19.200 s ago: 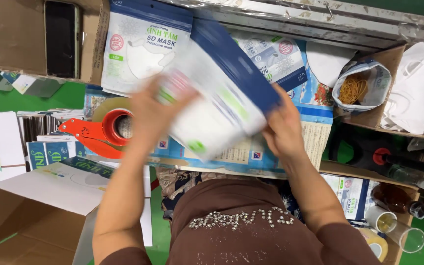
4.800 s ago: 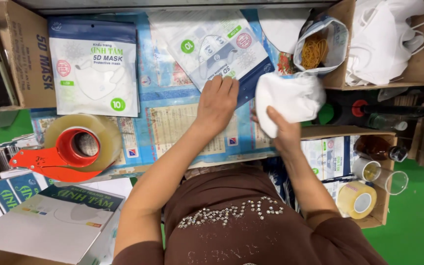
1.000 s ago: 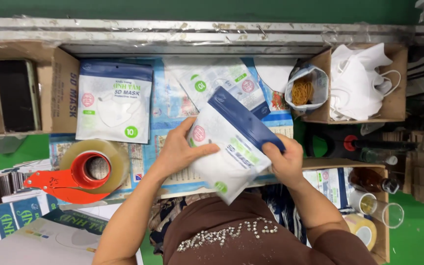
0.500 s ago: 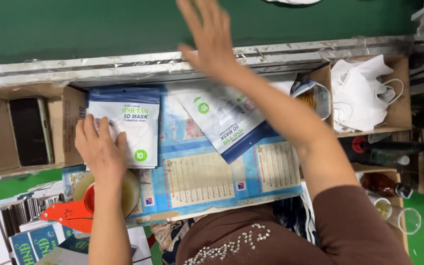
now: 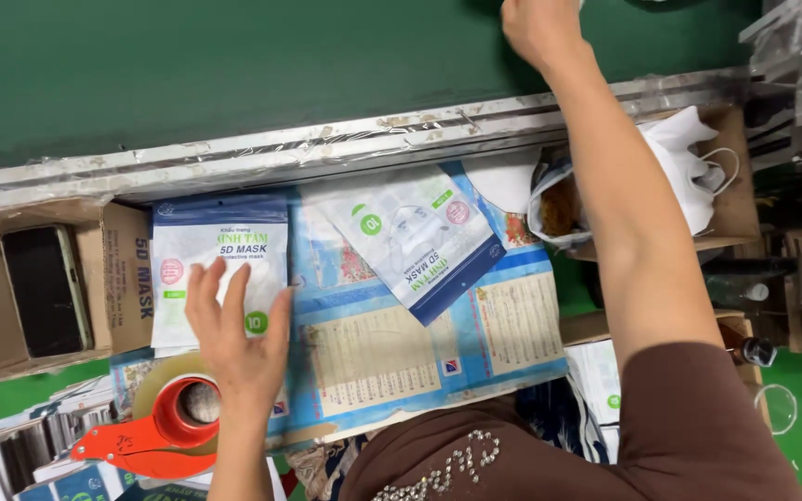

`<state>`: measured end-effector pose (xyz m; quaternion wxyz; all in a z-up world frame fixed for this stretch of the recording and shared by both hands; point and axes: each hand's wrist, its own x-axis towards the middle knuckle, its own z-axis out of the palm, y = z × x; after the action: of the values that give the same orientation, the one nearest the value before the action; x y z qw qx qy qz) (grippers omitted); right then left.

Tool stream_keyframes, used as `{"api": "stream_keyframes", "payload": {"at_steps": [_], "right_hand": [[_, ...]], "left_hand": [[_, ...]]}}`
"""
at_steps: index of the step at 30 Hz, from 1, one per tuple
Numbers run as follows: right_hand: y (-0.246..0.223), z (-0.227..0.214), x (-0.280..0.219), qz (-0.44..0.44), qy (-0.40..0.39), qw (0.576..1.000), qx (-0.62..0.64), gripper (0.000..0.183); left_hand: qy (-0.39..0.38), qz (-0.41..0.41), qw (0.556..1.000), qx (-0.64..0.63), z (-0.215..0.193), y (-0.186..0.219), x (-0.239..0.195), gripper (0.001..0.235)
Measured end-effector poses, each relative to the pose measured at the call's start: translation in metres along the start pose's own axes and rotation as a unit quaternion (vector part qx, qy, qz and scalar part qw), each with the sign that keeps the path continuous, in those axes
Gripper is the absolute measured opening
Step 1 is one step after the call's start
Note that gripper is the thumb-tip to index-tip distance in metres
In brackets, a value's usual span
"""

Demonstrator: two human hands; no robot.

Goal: The person picks up face masks from a conveyor belt, places them into plastic pouches, and then packs the pouches into a cardboard box which is subsequently taped shut.

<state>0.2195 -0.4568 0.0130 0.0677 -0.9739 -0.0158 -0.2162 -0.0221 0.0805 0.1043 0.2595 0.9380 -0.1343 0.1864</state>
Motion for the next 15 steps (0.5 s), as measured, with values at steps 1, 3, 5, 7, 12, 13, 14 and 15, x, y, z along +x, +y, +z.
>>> {"api": "stream_keyframes", "payload": {"at_steps": [1, 3, 5, 7, 12, 13, 14, 15], "right_hand": [[-0.041, -0.049, -0.010, -0.087, 0.058, 0.992, 0.074, 0.013], [-0.112, -0.113, -0.055, -0.168, 0.099, 0.970, 0.146, 0.016], [-0.163, -0.124, -0.135, 0.006, -0.155, 0.886, 0.437, 0.044], [-0.220, -0.174, -0.185, -0.038, -0.198, 0.857, 0.474, 0.057], [-0.245, -0.191, -0.274, -0.011, -0.206, 0.855, 0.476, 0.088], [-0.245, -0.176, -0.289, -0.016, -0.202, 0.872, 0.446, 0.085], [-0.247, -0.161, -0.305, -0.026, -0.202, 0.885, 0.418, 0.082], [-0.245, -0.154, -0.321, -0.026, -0.209, 0.882, 0.421, 0.082]], "left_hand": [[0.010, -0.023, 0.995, -0.093, -0.004, 0.015, 0.007, 0.060], [0.007, -0.047, 0.980, -0.191, -0.008, 0.044, 0.023, 0.068], [-0.042, -0.047, 0.933, -0.354, -0.007, 0.070, 0.045, 0.088], [-0.149, -0.092, 0.914, -0.367, 0.053, 0.045, -0.004, 0.069], [-0.328, -0.220, 0.847, -0.356, 0.068, 0.065, -0.046, 0.058], [-0.344, -0.179, 0.826, -0.408, 0.080, 0.059, -0.059, 0.077], [-0.354, -0.144, 0.803, -0.458, 0.089, 0.052, -0.075, 0.097], [-0.353, -0.152, 0.802, -0.457, 0.090, 0.054, -0.077, 0.097]]}}
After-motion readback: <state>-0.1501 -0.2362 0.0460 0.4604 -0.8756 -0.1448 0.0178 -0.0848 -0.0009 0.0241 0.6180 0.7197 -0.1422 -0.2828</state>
